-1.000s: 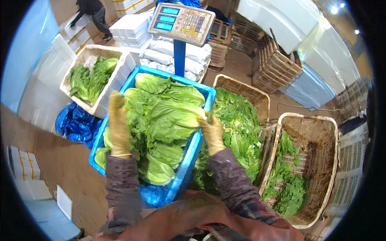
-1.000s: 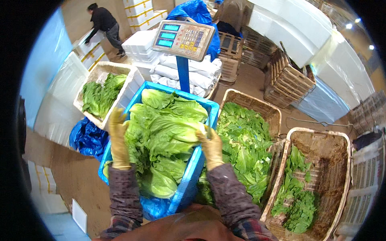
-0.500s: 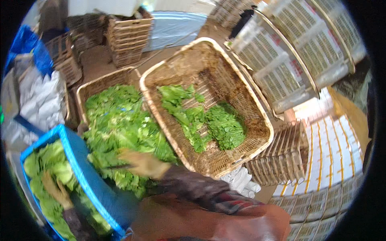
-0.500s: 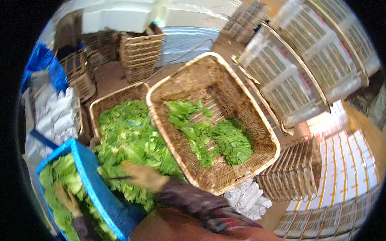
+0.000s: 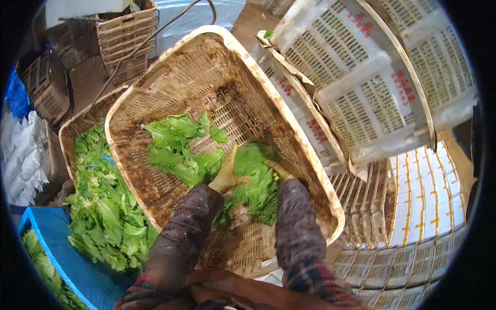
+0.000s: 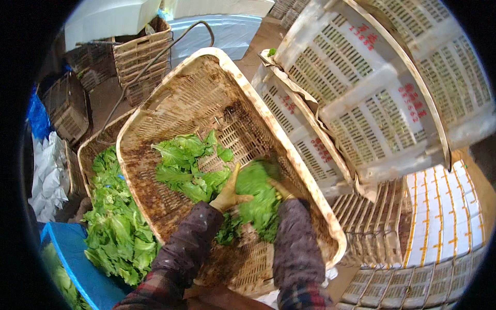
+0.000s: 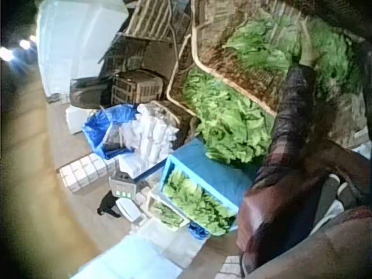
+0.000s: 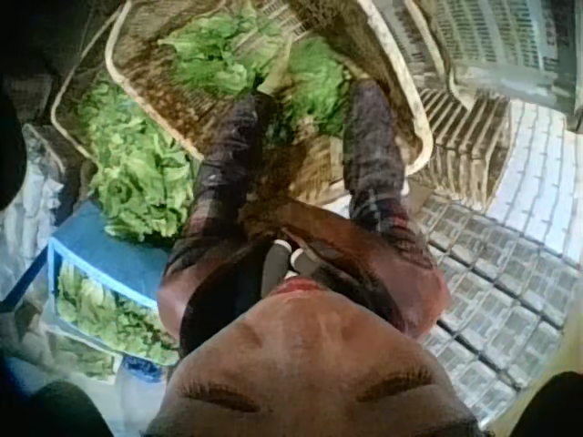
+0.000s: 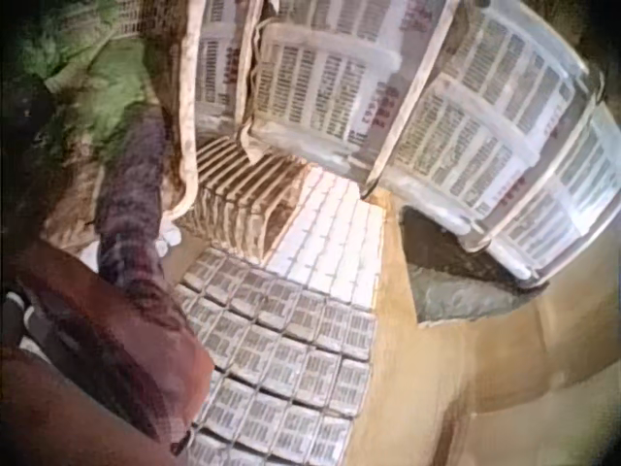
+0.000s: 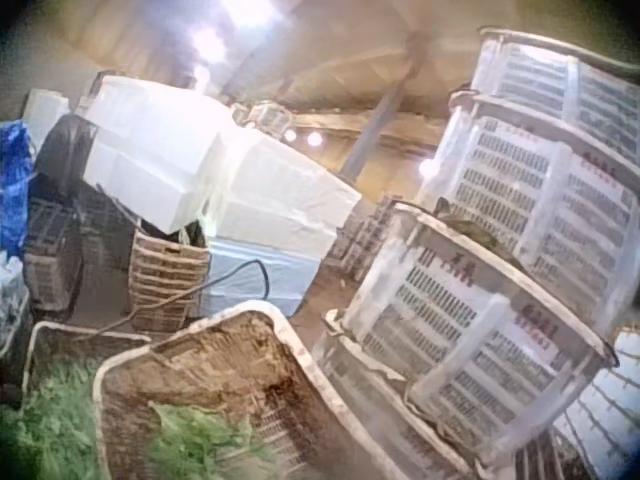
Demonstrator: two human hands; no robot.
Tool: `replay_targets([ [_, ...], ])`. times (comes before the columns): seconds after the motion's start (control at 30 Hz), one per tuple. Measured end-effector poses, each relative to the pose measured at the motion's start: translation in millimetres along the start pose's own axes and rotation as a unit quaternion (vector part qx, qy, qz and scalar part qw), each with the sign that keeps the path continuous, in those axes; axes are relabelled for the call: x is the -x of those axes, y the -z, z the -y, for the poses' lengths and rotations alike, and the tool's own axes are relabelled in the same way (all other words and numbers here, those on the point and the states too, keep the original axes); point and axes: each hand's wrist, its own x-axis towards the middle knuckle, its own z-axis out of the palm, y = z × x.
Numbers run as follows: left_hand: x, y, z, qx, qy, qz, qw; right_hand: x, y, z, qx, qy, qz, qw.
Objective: The person repeatedly picks up heads of lettuce from a woven basket, trims the base with a knife, and places the trimmed heads into a blue bin. The person also removes outer leaves and places them into a separate basket. The process is repeated for multiple heads of lettuce.
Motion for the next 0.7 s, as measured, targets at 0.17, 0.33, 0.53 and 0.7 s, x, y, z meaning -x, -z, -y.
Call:
replay_targets([
  [0.17, 28, 28, 45, 0.039, 0.023, -0.271, 0.962, -13, -38, 81, -0.287, 0.209, -0.098, 0.930],
  [0.33, 47, 105, -23, 0.326, 0.062, -0.249, 0.910, 61, -71, 192, 0.066, 0.127, -0.043, 0.989],
  [0.53, 165, 190, -146, 0.212, -0.029, -0.293, 0.932, 214, -148, 270, -0.067, 0.499, -0.152, 0.850],
  [0.7, 307, 212, -196, 0.195, 0.044, -0.460, 0.865, 264, -236, 292, -0.025, 0.638, -0.167, 0.751],
])
